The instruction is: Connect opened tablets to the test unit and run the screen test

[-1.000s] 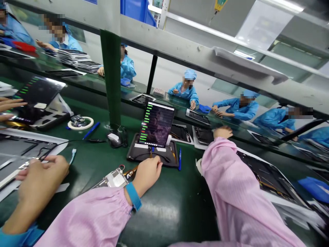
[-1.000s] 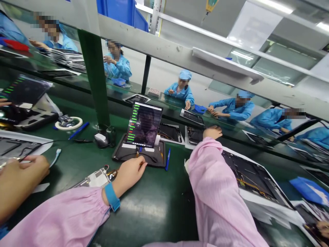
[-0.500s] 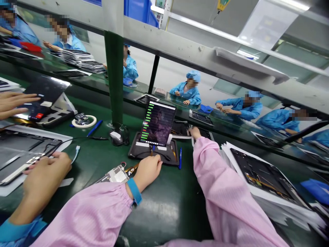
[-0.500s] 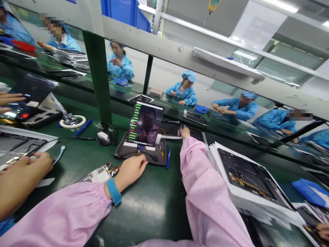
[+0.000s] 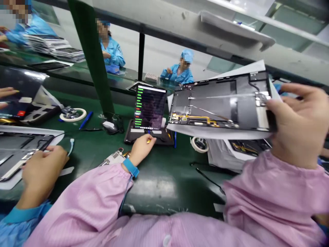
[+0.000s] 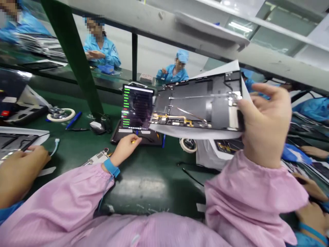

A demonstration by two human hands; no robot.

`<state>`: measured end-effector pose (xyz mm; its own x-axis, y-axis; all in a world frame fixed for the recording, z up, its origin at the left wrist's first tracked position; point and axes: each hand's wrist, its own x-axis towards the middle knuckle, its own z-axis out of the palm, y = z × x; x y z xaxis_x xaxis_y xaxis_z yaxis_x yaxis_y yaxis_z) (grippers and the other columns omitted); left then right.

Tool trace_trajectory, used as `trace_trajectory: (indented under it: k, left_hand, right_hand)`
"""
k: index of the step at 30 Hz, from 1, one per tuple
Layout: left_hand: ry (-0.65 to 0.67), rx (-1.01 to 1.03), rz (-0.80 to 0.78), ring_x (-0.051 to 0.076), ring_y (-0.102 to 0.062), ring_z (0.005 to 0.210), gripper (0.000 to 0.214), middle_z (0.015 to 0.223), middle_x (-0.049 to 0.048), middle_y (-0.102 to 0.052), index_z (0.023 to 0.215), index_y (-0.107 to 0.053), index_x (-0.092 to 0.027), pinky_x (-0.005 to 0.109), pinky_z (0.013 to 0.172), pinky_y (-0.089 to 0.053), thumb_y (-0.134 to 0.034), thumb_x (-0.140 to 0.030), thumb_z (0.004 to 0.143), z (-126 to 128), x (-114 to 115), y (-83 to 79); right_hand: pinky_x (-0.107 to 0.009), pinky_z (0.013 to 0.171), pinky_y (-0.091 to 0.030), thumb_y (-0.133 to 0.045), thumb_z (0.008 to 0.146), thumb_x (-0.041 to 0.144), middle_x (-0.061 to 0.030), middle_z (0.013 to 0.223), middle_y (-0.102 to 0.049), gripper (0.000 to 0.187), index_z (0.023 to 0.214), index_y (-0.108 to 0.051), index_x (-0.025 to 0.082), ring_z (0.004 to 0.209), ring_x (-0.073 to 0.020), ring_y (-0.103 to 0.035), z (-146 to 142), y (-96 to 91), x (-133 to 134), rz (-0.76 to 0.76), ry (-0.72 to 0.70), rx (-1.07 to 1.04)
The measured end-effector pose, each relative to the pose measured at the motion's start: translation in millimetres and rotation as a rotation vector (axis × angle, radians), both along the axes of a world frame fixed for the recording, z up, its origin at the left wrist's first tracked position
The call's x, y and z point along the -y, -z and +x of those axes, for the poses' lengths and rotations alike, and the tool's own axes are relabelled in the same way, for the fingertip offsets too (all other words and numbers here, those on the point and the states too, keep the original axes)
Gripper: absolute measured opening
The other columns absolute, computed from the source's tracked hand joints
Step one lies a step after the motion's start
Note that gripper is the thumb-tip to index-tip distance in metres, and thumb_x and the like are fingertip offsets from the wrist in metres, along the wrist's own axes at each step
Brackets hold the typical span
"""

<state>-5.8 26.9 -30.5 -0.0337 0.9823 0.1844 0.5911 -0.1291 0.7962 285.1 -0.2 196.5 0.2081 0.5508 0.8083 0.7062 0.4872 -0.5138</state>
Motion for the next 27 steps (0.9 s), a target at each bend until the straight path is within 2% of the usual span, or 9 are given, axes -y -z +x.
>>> trace_trajectory:
  k: [3, 8, 11, 13, 17, 20, 22, 24, 27]
  left_hand:
    - [-0.02, 0.235, 0.003, 0.014, -0.052, 0.058, 0.03, 0.06, -0.0001, -0.057, 0.068, -0.059, -0.016, 0.024, 0.057, -0.038, -0.05, -0.042, 0.081, -10, -5, -3.3]
    - [-0.132, 0.615, 0.058, 0.009, -0.042, 0.05, 0.018, 0.054, -0.0043, -0.048, 0.07, -0.057, -0.016, 0.02, 0.048, -0.032, -0.051, -0.032, 0.074, -27, 1, -26.7]
    - [-0.075, 0.635, -0.031, 0.006, -0.034, 0.044, 0.015, 0.055, -0.0056, -0.047, 0.075, -0.057, -0.015, 0.018, 0.042, -0.024, -0.055, -0.03, 0.071, -27, 10, -38.5]
    - [0.034, 0.577, -0.135, 0.005, -0.032, 0.042, 0.017, 0.056, -0.0056, -0.048, 0.076, -0.057, -0.015, 0.018, 0.04, -0.021, -0.057, -0.032, 0.071, -23, 15, -41.3]
    - [0.255, 0.405, -0.238, 0.007, -0.042, 0.047, 0.021, 0.059, -0.0026, -0.055, 0.074, -0.059, -0.015, 0.018, 0.044, -0.029, -0.057, -0.036, 0.073, -13, 22, -37.9]
    - [0.355, 0.241, -0.282, 0.009, -0.051, 0.057, 0.023, 0.069, 0.0017, -0.063, 0.075, -0.064, -0.014, 0.019, 0.051, -0.038, -0.057, -0.036, 0.074, -10, 25, -31.9]
    - [0.421, 0.118, -0.35, 0.011, -0.054, 0.06, 0.024, 0.072, 0.0033, -0.065, 0.076, -0.067, -0.014, 0.02, 0.051, -0.04, -0.058, -0.035, 0.073, -9, 26, -27.6]
    - [0.468, 0.012, -0.438, 0.012, -0.055, 0.058, 0.024, 0.07, 0.0037, -0.066, 0.078, -0.07, -0.014, 0.02, 0.048, -0.041, -0.058, -0.033, 0.072, -9, 27, -23.3]
    - [0.477, -0.073, -0.527, 0.013, -0.057, 0.058, 0.022, 0.069, 0.0039, -0.066, 0.081, -0.071, -0.014, 0.02, 0.045, -0.042, -0.057, -0.028, 0.07, -8, 27, -17.3]
  right_hand:
    - [-0.028, 0.062, -0.044, -0.067, 0.073, 0.027, -0.0055, 0.097, -0.065, 0.039, 0.111, -0.065, 0.019, 0.073, -0.0151, -0.059, 28, 47.6, 32, -0.261, -0.008, -0.403]
    - [-0.026, 0.056, -0.047, -0.073, 0.067, 0.041, -0.0002, 0.084, -0.068, 0.055, 0.117, -0.058, 0.023, 0.063, -0.0148, -0.06, 14, 168.1, 85, -0.783, -0.18, -0.797]
    - [-0.026, 0.061, -0.05, -0.07, 0.072, 0.044, -0.0011, 0.091, -0.068, 0.055, 0.12, -0.05, 0.025, 0.068, -0.0146, -0.062, -2, 224.2, 108, -0.871, -0.255, -0.828]
    - [-0.03, 0.074, -0.052, -0.066, 0.077, 0.043, -0.0041, 0.106, -0.066, 0.052, 0.121, -0.047, 0.025, 0.084, -0.0167, -0.064, -2, 247.3, 111, -0.896, -0.318, -0.724]
    - [-0.043, 0.104, -0.039, -0.056, 0.082, 0.043, -0.0095, 0.132, -0.052, 0.047, 0.124, -0.045, 0.024, 0.123, -0.0228, -0.049, 17, 262.1, 94, -0.906, -0.39, -0.299]
    - [-0.053, 0.112, -0.024, -0.054, 0.084, 0.044, -0.0148, 0.14, -0.043, 0.051, 0.127, -0.046, 0.018, 0.137, -0.03, -0.029, 26, 251.3, 76, -0.845, -0.206, 0.096]
    - [-0.055, 0.112, -0.022, -0.054, 0.085, 0.042, -0.0169, 0.14, -0.042, 0.051, 0.127, -0.047, 0.015, 0.138, -0.0322, -0.024, 19, 238.2, 67, -0.759, -0.144, 0.293]
    - [-0.051, 0.111, -0.027, -0.05, 0.089, 0.036, -0.0142, 0.135, -0.048, 0.04, 0.124, -0.05, 0.017, 0.134, -0.0289, -0.033, -2, 225.0, 60, -0.679, -0.269, 0.431]
    - [-0.041, 0.099, -0.04, -0.049, 0.091, 0.025, -0.0075, 0.112, -0.061, 0.02, 0.108, -0.058, 0.021, 0.112, -0.0216, -0.052, -50, 214.5, 50, -0.671, -0.567, 0.571]
